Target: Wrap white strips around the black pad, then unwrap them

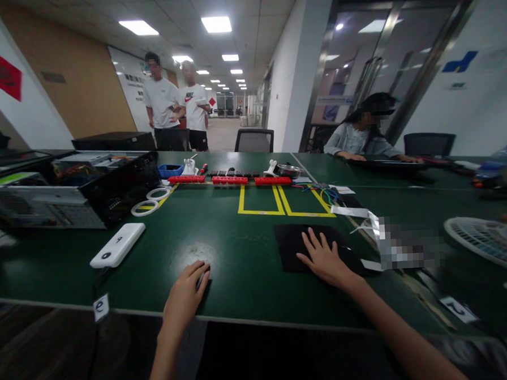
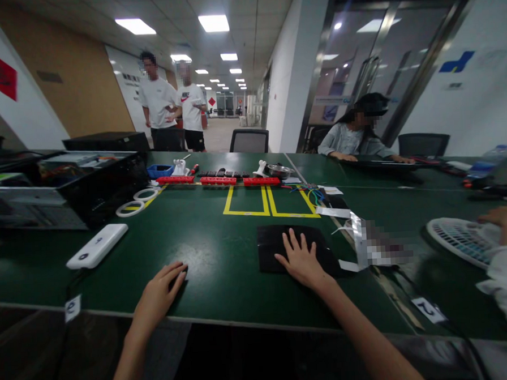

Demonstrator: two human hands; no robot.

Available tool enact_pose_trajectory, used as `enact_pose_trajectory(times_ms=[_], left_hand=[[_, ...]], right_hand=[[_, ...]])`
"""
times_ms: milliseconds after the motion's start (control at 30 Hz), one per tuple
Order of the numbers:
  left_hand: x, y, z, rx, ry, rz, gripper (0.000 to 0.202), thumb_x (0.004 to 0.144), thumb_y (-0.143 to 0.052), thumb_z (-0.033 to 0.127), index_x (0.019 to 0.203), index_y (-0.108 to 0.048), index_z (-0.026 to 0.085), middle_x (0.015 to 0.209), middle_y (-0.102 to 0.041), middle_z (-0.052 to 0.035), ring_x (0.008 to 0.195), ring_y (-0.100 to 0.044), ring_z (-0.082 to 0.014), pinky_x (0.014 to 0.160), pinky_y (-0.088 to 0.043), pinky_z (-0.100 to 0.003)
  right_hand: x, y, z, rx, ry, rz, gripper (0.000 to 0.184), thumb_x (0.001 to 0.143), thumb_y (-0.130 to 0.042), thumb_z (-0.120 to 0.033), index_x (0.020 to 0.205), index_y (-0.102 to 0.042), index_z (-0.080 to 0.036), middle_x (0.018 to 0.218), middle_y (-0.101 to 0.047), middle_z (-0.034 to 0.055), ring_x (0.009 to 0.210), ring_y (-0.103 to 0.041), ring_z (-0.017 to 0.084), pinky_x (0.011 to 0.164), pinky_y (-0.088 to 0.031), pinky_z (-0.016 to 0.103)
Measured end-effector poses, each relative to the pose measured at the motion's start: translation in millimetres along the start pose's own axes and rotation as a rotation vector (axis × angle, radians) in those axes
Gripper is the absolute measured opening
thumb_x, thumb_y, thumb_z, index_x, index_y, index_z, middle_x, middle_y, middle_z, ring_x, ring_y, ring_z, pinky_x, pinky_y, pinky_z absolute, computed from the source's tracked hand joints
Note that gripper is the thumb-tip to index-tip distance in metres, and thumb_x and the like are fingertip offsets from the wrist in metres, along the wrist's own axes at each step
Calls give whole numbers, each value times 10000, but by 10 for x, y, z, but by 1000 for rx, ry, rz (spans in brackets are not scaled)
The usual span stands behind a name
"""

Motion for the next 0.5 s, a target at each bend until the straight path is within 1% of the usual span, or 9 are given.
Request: enact_pose_trajectory(times_ms=[133, 267, 367, 500], left_hand=[[-5, 2, 10, 0, -10, 3, 328, 904, -434, 356, 1080, -668, 209, 1170, -644, -70, 1085, -595, -230, 968, -449, -385], [-7, -3, 38, 13, -59, 1, 322, 895, -459, 368, 1088, -666, 216, 1167, -649, -65, 1117, -571, -239, 986, -431, -407], [-10, -14, 93, 39, -137, -30, 341, 880, -492, 399, 1139, -639, 234, 1180, -647, -53, 1163, -532, -247, 1007, -402, -431], [-28, -33, 162, 75, -248, -76, 390, 869, -519, 403, 1237, -567, 282, 1244, -610, -47, 1198, -501, -256, 1017, -367, -472]], right_hand=[[-21, -47, -602, 3, 8, -22, 745, 872, -268, -606, 1452, -233, -141, 1526, -76, 150, 1349, -94, 440, 1009, -110, 682], [-83, -35, -1162, -94, -26, 4, 703, 904, -264, -527, 1452, -214, -90, 1522, -50, 172, 1339, -117, 453, 990, -123, 688], [-110, -37, -1487, -95, -36, 35, 704, 898, -292, -517, 1443, -237, -74, 1514, -79, 194, 1324, -148, 472, 965, -140, 705], [-128, -72, -1790, -58, -14, 89, 714, 888, -318, -518, 1436, -253, -65, 1507, -92, 214, 1314, -159, 486, 950, -128, 720]])
Point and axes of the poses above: each hand's wrist, its own x-axis towards the middle knuckle, its own y-axis out of the back of the hand, z = x × y, the point moved 7 cm from there along x, towards the middle knuckle
